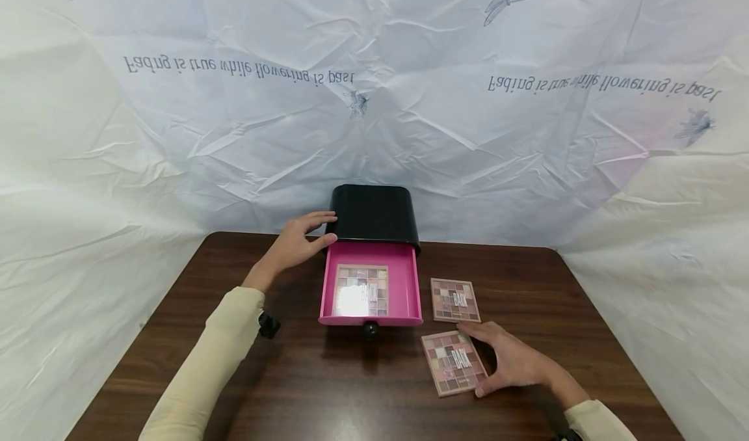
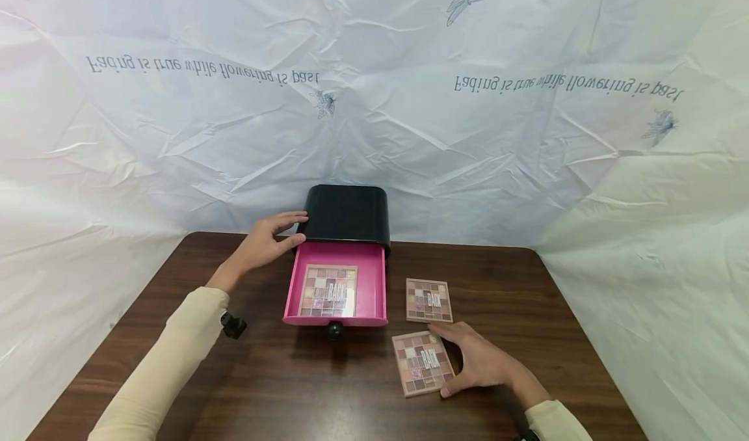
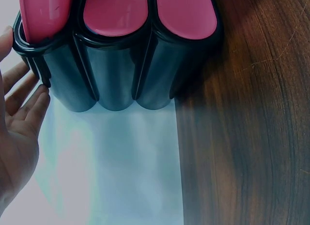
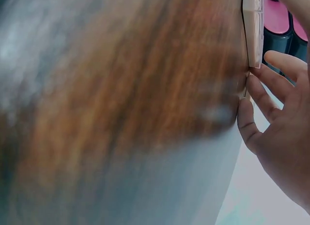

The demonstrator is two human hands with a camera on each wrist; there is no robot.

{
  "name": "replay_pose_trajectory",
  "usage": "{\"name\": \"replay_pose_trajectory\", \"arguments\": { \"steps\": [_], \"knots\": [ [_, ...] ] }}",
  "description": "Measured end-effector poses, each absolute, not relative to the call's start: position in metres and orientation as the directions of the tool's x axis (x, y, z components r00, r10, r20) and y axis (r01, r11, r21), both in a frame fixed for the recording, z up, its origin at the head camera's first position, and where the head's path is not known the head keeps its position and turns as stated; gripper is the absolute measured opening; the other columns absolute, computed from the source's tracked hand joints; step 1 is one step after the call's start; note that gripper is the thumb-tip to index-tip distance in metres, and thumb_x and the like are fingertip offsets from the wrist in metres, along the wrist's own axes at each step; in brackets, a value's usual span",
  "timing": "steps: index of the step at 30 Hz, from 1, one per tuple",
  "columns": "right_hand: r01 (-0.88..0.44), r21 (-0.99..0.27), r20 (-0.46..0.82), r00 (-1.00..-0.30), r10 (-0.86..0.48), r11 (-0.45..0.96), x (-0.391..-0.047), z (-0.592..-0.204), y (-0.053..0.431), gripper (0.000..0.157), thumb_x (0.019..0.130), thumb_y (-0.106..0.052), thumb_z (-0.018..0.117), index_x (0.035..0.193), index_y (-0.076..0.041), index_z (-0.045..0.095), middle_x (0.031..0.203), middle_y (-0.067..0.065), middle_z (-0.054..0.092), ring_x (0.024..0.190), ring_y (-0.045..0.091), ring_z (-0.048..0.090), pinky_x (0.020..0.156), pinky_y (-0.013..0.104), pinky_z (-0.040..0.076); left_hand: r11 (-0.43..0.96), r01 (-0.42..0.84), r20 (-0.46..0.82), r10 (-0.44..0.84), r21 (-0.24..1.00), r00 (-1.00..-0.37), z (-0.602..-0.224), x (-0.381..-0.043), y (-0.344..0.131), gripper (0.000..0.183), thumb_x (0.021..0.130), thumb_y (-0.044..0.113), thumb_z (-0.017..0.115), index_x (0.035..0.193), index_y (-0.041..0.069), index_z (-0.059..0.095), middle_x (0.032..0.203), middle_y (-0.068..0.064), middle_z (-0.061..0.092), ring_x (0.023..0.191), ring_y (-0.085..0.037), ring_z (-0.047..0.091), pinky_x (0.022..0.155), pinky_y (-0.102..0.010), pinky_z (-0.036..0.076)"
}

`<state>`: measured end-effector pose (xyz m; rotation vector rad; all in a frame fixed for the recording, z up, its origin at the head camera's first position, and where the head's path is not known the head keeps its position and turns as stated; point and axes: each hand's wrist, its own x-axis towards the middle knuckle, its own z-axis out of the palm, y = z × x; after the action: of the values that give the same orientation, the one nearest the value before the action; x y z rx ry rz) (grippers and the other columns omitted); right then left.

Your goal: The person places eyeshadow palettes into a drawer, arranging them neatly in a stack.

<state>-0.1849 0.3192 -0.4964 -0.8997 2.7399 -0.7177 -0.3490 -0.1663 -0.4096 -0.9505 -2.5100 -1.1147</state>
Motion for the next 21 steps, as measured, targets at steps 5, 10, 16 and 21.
{"name": "replay_pose_trajectory", "arguments": {
  "steps": [5,10,16,21],
  "knots": [
    [-0.481,-0.495,-0.067,-0.809,-0.584,0.723,-0.1823,-0.4945,0.3176,0.124,0.062,-0.066,0.09,0.16,-0.012,0.036,0.151,0.007,0.044,0.131,0.028,0.043,0.099,0.043,0.051,0.498,0.644,0.446,0.467,0.581,-0.763,-0.4097,-0.3499,-0.1656,0.051,0.098,0.04,0.069,0.141,0.012,0.063,0.149,-0.004,0.055,0.136,-0.028,0.055,0.111,-0.046,0.047],
    [-0.498,-0.488,-0.067,-0.797,-0.6,0.716,-0.1807,-0.4924,0.3176,0.125,0.062,-0.065,0.09,0.16,-0.011,0.034,0.151,0.008,0.044,0.13,0.025,0.044,0.1,0.038,0.051,0.496,0.646,0.45,0.466,0.581,-0.762,-0.41,-0.3494,-0.1661,0.051,0.098,0.04,0.069,0.141,0.012,0.063,0.149,-0.004,0.056,0.136,-0.027,0.054,0.112,-0.046,0.046],
    [-0.509,-0.477,-0.065,-0.793,-0.606,0.717,-0.1813,-0.4922,0.3175,0.118,0.067,-0.063,0.088,0.159,-0.01,0.037,0.15,0.005,0.046,0.127,0.019,0.044,0.097,0.036,0.052,0.496,0.649,0.455,0.465,0.577,-0.76,-0.4104,-0.3475,-0.1669,0.051,0.098,0.04,0.069,0.141,0.012,0.063,0.149,-0.005,0.056,0.137,-0.027,0.053,0.111,-0.047,0.046],
    [-0.499,-0.448,-0.064,-0.81,-0.583,0.742,-0.1809,-0.4936,0.3172,0.117,0.066,-0.069,0.085,0.158,-0.013,0.04,0.15,0.001,0.047,0.126,0.018,0.045,0.096,0.039,0.052,0.501,0.646,0.454,0.461,0.576,-0.762,-0.41,-0.347,-0.1666,0.052,0.098,0.041,0.069,0.141,0.013,0.063,0.149,-0.004,0.056,0.136,-0.027,0.054,0.111,-0.047,0.047]
  ]
}}
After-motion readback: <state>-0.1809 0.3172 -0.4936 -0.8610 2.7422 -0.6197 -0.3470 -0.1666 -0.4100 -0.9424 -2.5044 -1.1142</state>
